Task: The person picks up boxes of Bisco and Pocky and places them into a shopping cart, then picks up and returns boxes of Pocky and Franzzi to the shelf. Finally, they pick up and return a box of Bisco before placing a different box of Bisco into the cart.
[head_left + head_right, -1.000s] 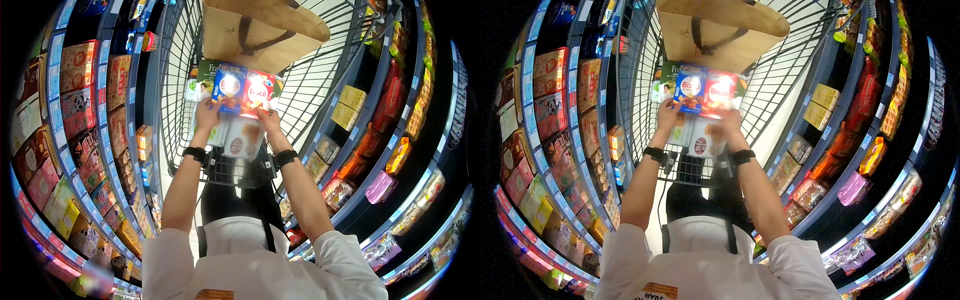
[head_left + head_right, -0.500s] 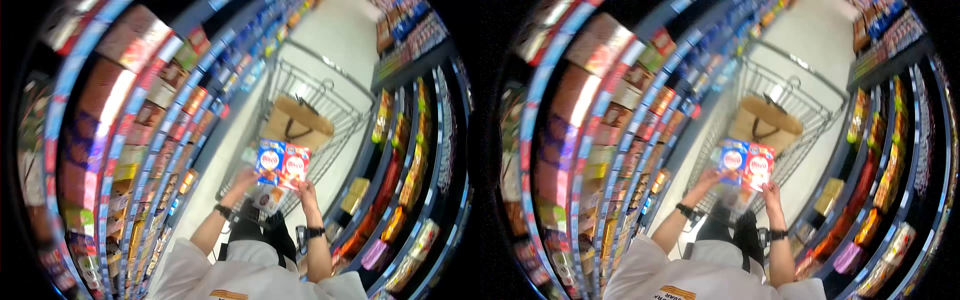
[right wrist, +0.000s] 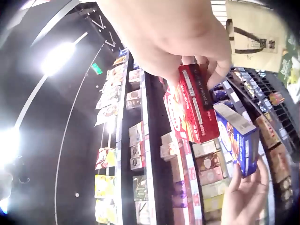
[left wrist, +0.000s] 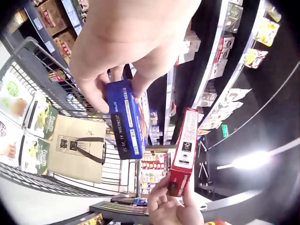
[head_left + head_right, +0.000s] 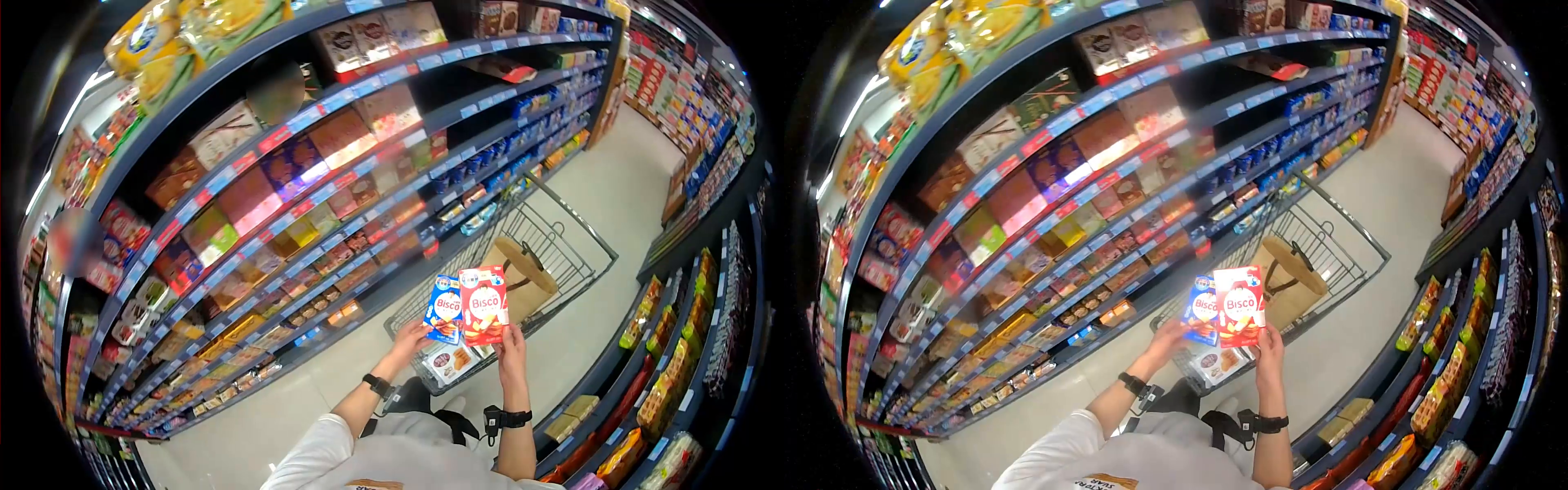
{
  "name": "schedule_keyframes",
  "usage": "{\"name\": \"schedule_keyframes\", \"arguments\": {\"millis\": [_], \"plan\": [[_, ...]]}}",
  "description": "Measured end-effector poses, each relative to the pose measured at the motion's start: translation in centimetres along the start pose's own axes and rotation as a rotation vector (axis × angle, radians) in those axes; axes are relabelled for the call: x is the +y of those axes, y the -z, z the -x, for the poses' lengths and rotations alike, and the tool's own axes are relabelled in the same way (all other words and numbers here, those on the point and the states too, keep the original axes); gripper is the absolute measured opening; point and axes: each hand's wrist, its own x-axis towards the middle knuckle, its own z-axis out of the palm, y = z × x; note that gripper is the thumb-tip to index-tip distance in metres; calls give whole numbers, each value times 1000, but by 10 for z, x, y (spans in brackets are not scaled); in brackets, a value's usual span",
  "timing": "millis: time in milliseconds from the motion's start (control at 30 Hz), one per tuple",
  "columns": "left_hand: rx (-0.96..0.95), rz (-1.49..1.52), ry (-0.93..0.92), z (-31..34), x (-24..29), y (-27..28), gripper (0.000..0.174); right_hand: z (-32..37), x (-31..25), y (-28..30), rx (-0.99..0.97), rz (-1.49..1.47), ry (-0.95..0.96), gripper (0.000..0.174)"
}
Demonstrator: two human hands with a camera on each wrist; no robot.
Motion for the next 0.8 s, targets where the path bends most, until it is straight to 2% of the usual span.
{"name": "schedule_keyframes", "arguments": {"millis": [67,100,200,233,500,633,800], "plan": [[8,95,-87,22,-4,2,31,12,-10,-13,-75,-47,32,39],[27,83,4,35,6,5,50,23,-21,-24,-126,-56,71,42],[-4,170,-148,72,20,6,50,34,-26,-46,-237,-161,115,42],[2,185,-176,78,21,11,50,35,-26,-52,-331,-170,104,42],[116,224,-389,135,29,61,50,53,3,-116,-536,44,-6,46],[202,291,-410,180,48,95,51,75,26,-175,-606,96,-1,44],[254,356,-544,222,64,176,53,104,65,-257,-784,165,-44,43]]}}
